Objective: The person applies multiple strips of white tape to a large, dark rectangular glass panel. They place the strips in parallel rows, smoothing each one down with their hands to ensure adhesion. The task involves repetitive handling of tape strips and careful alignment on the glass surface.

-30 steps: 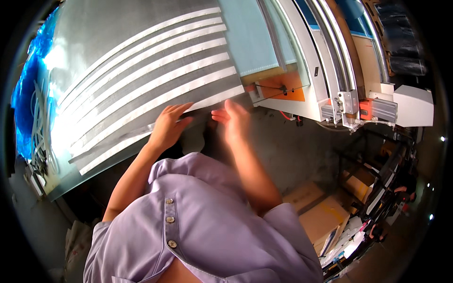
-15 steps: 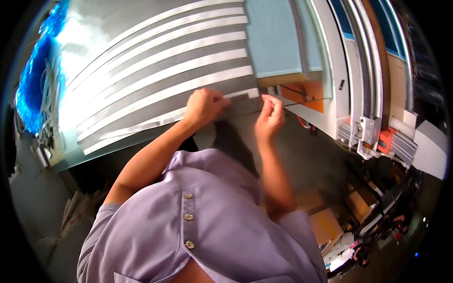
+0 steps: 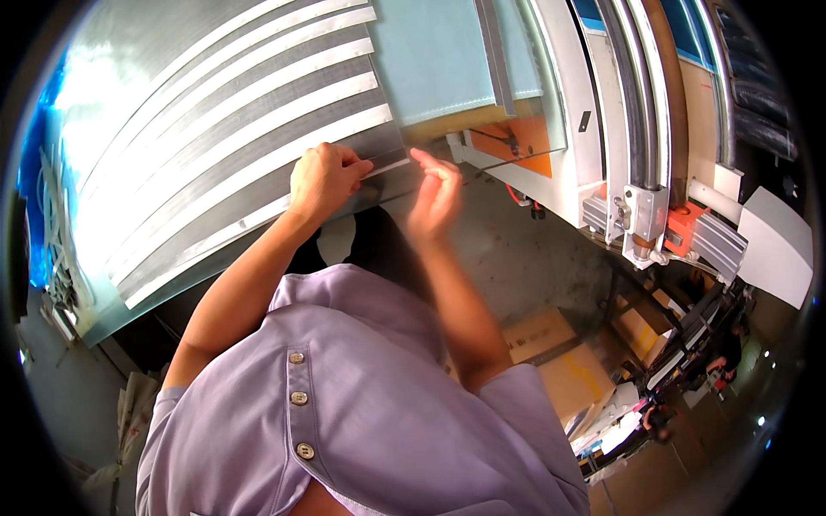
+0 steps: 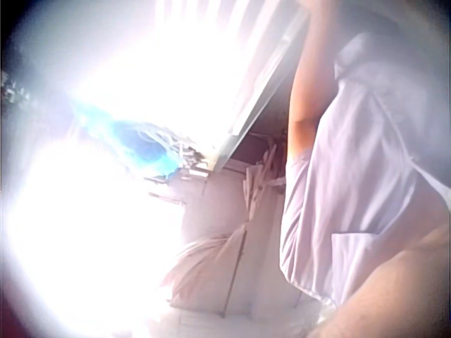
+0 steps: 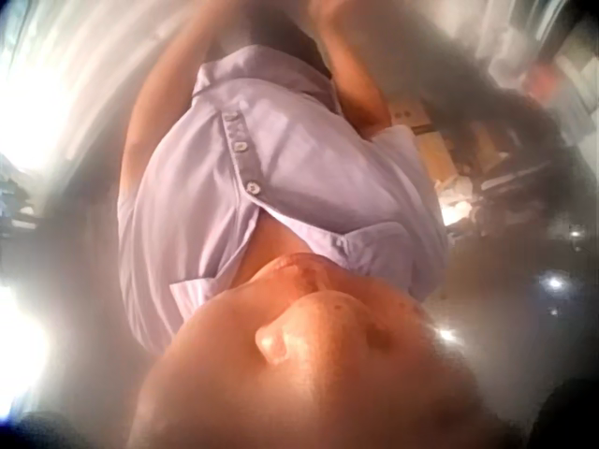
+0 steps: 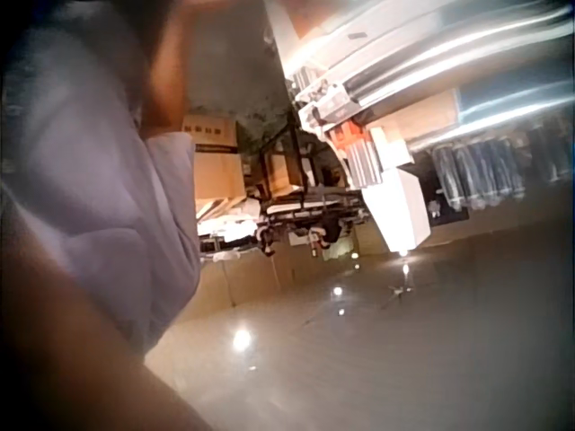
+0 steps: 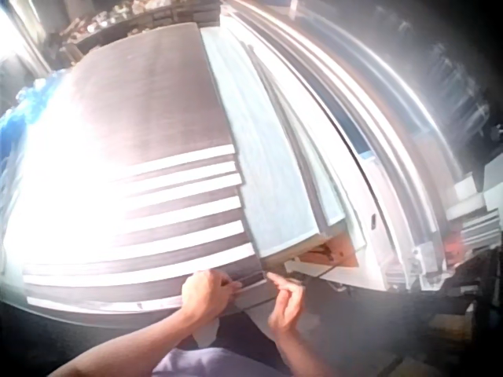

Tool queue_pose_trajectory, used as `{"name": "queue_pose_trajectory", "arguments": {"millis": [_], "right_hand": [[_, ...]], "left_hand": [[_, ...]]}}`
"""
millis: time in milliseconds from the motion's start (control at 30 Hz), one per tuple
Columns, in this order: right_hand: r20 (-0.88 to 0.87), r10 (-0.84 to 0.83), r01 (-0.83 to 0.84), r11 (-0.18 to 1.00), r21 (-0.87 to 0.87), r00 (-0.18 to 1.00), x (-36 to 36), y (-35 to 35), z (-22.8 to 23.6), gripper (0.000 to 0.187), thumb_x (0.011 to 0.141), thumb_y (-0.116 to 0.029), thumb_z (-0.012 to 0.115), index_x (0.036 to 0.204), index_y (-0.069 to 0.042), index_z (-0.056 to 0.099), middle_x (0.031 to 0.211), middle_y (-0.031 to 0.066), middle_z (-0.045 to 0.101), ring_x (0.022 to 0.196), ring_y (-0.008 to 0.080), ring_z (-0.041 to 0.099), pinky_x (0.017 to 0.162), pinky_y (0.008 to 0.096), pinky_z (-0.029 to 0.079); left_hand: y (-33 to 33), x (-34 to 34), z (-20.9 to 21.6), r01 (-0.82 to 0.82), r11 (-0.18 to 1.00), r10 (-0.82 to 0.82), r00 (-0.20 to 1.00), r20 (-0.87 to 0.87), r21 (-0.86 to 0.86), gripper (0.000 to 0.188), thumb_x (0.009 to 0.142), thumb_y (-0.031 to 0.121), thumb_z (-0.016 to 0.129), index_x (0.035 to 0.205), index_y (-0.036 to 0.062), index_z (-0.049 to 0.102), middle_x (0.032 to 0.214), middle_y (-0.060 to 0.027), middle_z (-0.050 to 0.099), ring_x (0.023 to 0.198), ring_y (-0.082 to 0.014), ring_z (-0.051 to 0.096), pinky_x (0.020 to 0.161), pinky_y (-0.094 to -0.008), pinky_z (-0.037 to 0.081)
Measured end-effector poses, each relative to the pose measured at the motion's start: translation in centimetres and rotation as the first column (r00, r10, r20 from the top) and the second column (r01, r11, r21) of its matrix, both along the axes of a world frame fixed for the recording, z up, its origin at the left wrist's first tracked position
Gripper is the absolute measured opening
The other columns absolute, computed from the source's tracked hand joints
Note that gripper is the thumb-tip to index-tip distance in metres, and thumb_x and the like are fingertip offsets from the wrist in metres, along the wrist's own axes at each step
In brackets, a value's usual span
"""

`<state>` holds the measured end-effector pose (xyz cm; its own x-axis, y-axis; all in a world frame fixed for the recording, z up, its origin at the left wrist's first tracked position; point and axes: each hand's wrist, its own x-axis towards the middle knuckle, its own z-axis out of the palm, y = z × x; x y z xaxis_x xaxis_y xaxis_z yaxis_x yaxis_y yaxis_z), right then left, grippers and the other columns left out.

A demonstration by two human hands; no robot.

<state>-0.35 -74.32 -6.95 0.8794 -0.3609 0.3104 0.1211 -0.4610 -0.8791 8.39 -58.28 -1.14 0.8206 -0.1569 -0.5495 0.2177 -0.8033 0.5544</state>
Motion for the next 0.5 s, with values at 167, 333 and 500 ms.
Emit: {"name": "queue_pose_trajectory", "arguments": {"millis": [167,333,500], "right_hand": [[-0.014,0.022,-0.022,1.0,0.005,1.0,-0.1,-0.1,0.2,0.015,0.107,-0.018,0.039,0.103,-0.003,0.042,0.115,0.0234,0.069,0.099,0.0239,0.058,0.092,0.0384,0.049],[-0.019,0.061,-0.062,0.998,-0.019,0.998,0.0,0.0,0.7,0.012,0.106,-0.015,0.04,0.102,-0.004,0.043,0.117,0.0207,0.07,0.101,0.0236,0.056,0.094,0.0369,0.045],[-0.044,0.087,-0.095,0.956,-0.278,0.995,0.5,0.4,1.6,0.01,0.104,-0.012,0.042,0.101,-0.004,0.048,0.118,0.0115,0.071,0.095,0.0245,0.055,0.089,0.0358,0.044]], "left_hand": [[0.0,-0.3,-0.3,0.012,1.0,-0.012,0.999,0.037,0.016,0.024,0.085,0.031,0.071,0.075,0.0089,0.076,0.06,-0.0035,0.067,0.056,-0.0216,0.066,0.056,-0.0361,0.051],[-0.1,-0.3,-0.3,0.011,1.0,-0.011,0.999,0.052,0.016,0.024,0.085,0.03,0.072,0.074,0.009,0.076,0.06,-0.004,0.067,0.056,-0.0222,0.066,0.056,-0.0365,0.051],[0.0,-0.4,-0.5,-0.006,1.0,0.006,0.998,0.066,0.002,0.024,0.084,0.03,0.072,0.075,0.0089,0.076,0.06,-0.0064,0.067,0.057,-0.0254,0.066,0.057,-0.0378,0.051]]}}
